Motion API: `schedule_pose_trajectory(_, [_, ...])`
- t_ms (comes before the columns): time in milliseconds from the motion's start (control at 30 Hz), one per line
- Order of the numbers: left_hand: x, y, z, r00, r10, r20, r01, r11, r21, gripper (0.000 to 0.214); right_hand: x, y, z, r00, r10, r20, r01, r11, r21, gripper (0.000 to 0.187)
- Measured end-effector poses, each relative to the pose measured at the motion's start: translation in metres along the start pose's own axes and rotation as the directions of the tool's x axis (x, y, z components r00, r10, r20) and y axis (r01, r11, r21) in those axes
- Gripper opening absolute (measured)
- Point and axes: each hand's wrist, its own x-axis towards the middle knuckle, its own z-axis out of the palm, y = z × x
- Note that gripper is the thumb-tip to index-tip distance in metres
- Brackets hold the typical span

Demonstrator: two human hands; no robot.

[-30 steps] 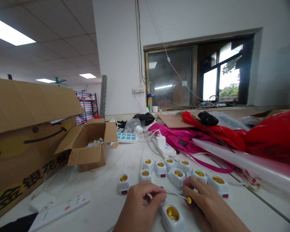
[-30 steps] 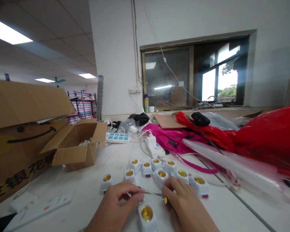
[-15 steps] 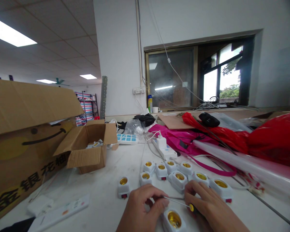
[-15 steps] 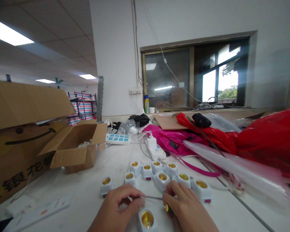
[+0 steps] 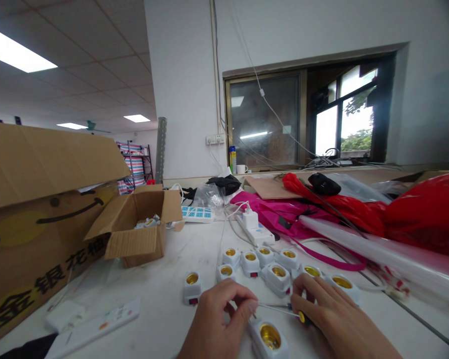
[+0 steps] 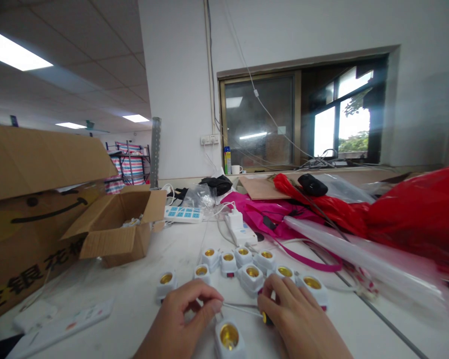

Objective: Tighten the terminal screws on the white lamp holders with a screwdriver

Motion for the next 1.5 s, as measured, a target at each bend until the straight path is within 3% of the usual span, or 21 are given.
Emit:
schedule_pose_trajectory(167, [0.001,-0.005,-0.001,0.995,0.090,0.036,-0.093,0.991,0.091,0.018,-0.006,0.003,0.006,0.998,0.052,-0.027,-0.051,0.998,0.035,0.069])
schedule_pose_trajectory(233, [0.000,-0.005,-0.002,0.994,0.091,0.059,-0.097,0.989,0.111,0.018,-0.005,0.005,0.005,0.992,0.117,-0.055,-0.108,0.983,0.150,0.057])
schedule_pose_trajectory(333, [0.000,-0.002,-0.004,0.995,0.070,0.072,-0.078,0.990,0.116,0.019,0.000,0.005,-0.003,0.979,0.203,0.016,-0.193,0.900,0.390,0.031])
schedule_pose_trajectory(433, [-0.001,0.000,-0.005,0.998,0.048,0.042,-0.052,0.994,0.093,0.020,0.007,-0.001,-0.018,0.948,0.301,0.106,-0.299,0.722,0.624,0.035])
schedule_pose_trajectory(600, [-0.002,0.002,-0.004,0.999,0.023,0.033,-0.025,0.998,0.059,0.021,0.011,-0.010,-0.040,0.862,0.425,0.275,-0.413,0.277,0.867,0.051])
schedule_pose_trajectory(700, [-0.003,0.003,-0.003,1.000,-0.003,0.027,0.002,0.999,0.039,0.021,0.013,-0.004,-0.040,0.848,0.471,0.244,-0.354,0.160,0.922,0.060])
schedule_pose_trajectory(933, [-0.001,0.000,0.000,0.990,-0.139,-0.024,0.137,0.988,-0.075,0.025,0.019,0.005,-0.024,0.900,0.427,0.091,-0.230,0.286,0.930,0.064])
schedule_pose_trajectory(1067, [0.002,-0.006,0.002,0.979,-0.202,-0.013,0.197,0.964,-0.180,0.032,0.016,0.004,-0.018,0.917,0.380,0.120,-0.217,0.223,0.950,0.054])
schedule_pose_trajectory(1200, [0.005,-0.011,0.002,0.976,-0.215,-0.026,0.201,0.945,-0.258,0.036,0.013,0.004,-0.017,0.914,0.373,0.157,-0.230,0.160,0.960,0.055])
schedule_pose_trajectory(1500, [0.008,-0.016,0.001,0.969,-0.243,-0.041,0.205,0.886,-0.416,0.037,0.018,0.000,-0.023,0.916,0.371,0.156,-0.240,0.193,0.951,0.056])
